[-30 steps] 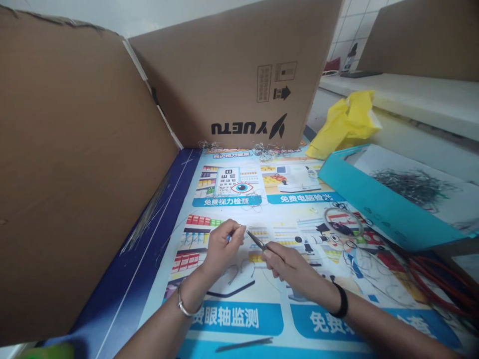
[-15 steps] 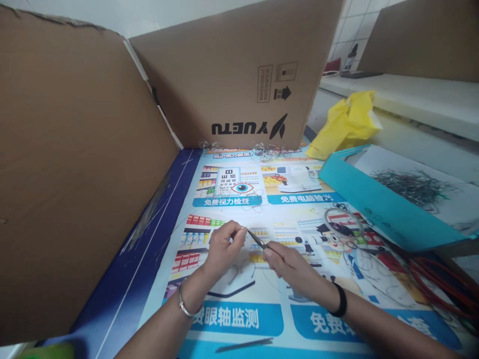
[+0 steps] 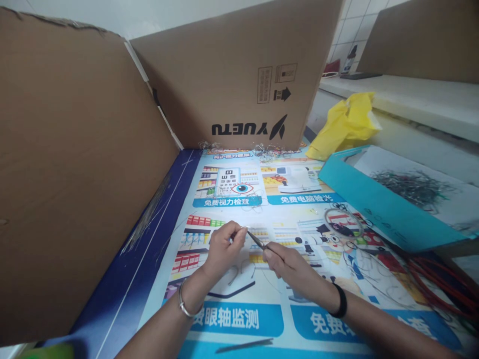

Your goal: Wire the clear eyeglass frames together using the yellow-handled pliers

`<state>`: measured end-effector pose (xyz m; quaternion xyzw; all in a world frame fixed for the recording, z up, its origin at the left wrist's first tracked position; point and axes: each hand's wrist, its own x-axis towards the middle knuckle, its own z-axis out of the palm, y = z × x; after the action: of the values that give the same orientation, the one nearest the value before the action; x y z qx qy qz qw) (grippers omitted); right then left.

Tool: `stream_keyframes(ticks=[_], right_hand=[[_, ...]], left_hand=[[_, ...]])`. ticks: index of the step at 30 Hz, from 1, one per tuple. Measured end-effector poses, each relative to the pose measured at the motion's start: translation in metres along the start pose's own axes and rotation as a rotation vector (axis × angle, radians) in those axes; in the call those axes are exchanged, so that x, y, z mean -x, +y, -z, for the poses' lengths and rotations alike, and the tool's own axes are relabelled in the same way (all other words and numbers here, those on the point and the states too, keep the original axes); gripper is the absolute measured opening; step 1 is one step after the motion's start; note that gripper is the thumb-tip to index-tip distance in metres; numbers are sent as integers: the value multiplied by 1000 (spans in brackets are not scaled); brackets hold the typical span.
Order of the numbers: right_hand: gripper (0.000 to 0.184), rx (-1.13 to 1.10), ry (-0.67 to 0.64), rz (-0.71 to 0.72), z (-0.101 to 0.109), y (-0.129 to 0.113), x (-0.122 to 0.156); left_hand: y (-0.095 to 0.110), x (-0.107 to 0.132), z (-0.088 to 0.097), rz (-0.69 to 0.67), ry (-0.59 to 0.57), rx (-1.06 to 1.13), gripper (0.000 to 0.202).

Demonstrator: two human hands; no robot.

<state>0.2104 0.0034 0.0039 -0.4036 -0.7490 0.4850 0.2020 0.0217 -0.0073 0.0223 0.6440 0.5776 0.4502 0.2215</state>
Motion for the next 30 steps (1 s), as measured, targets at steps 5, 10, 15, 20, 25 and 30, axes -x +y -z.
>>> stream_keyframes(ticks=[5,10,15,20,25,30], right_hand=[[33,57,15,21,0,1,0],[34,176,-13,43,5,-2,-2],[32,287,-52,53,11,-4,-3],[32,369,-90,66,15,-6,-3],[33,427,-124,71,17,-5,-4],[30,506,-219,94,14,-7,-1]], left_hand=[[-2,1,0,-8,-13,-6,28],[-1,-1,5,-54,-54,-90,28],[-3,-6,14,-143,-153,-127,25],[-7,-9,15,-147,-232,-106,24],[-9,-9,14,-108,-262,-69,23],[-13,-14,19,-31,-236,4,23]])
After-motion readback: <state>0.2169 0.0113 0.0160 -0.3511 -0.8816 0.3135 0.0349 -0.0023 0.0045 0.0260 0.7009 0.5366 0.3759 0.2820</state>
